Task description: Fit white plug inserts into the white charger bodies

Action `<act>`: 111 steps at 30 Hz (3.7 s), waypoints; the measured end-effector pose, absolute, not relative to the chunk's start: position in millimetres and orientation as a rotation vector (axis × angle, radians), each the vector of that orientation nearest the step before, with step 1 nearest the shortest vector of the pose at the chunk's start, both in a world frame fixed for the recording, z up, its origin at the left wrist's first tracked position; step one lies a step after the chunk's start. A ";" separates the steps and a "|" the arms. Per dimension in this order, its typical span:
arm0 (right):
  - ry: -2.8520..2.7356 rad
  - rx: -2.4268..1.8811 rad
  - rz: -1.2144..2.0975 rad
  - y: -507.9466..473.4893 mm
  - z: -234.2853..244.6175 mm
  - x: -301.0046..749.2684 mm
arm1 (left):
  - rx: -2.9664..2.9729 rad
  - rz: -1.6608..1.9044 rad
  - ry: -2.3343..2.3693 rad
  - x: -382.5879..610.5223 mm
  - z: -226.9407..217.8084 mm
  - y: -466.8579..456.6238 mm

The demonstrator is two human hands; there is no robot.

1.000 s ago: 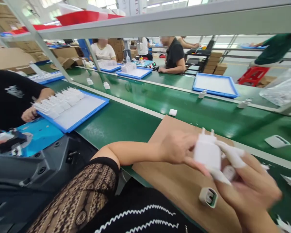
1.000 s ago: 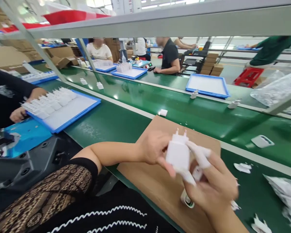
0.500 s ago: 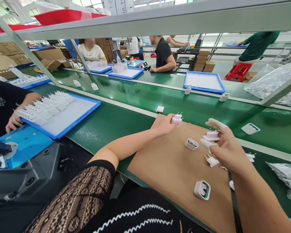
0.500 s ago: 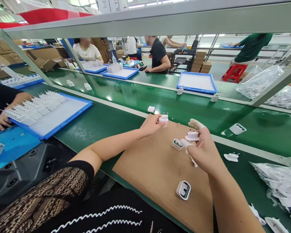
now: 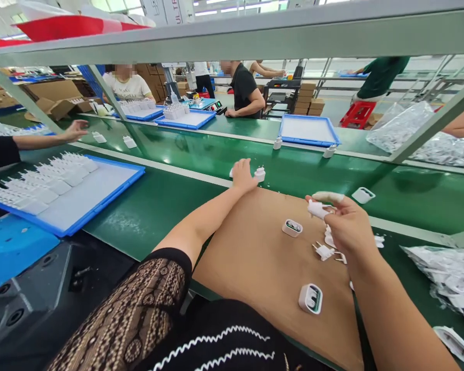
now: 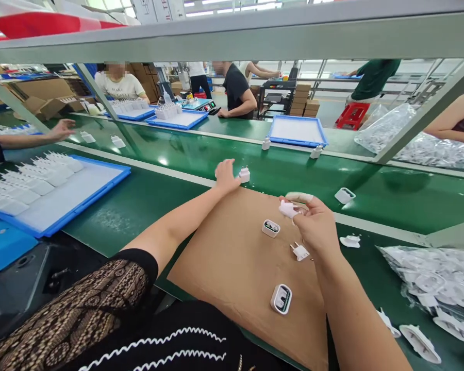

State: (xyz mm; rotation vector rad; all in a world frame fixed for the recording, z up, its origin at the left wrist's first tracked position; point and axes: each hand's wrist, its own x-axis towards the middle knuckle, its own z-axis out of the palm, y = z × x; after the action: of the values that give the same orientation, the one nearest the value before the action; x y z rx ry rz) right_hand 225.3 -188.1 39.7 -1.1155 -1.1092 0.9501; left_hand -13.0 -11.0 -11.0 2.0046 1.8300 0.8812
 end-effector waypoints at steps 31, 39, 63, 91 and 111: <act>-1.883 -1.493 0.525 -198.4 11.7 199.5 | 2.066 0.482 0.787 -28.4 -32.3 -157.3; -1.703 -1.592 0.589 -199.3 13.8 194.1 | 1.864 0.621 0.858 -24.0 -40.4 -156.4; -2.408 -1.350 -0.003 -205.0 9.0 179.6 | 1.821 0.679 0.844 -15.3 -46.8 -164.7; -1.728 -2.328 0.321 -219.0 -35.3 288.4 | 1.885 0.813 1.681 -1.1 -21.6 9.8; -0.804 -1.245 1.150 -215.9 -16.4 340.9 | 2.019 0.887 1.595 82.0 -20.9 14.1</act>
State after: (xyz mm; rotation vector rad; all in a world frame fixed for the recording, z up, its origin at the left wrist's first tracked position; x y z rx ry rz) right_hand 340.9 -215.9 -16.4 -1.2446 -0.8039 1.1501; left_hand 82.0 14.1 -20.9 2.0186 1.5954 0.8872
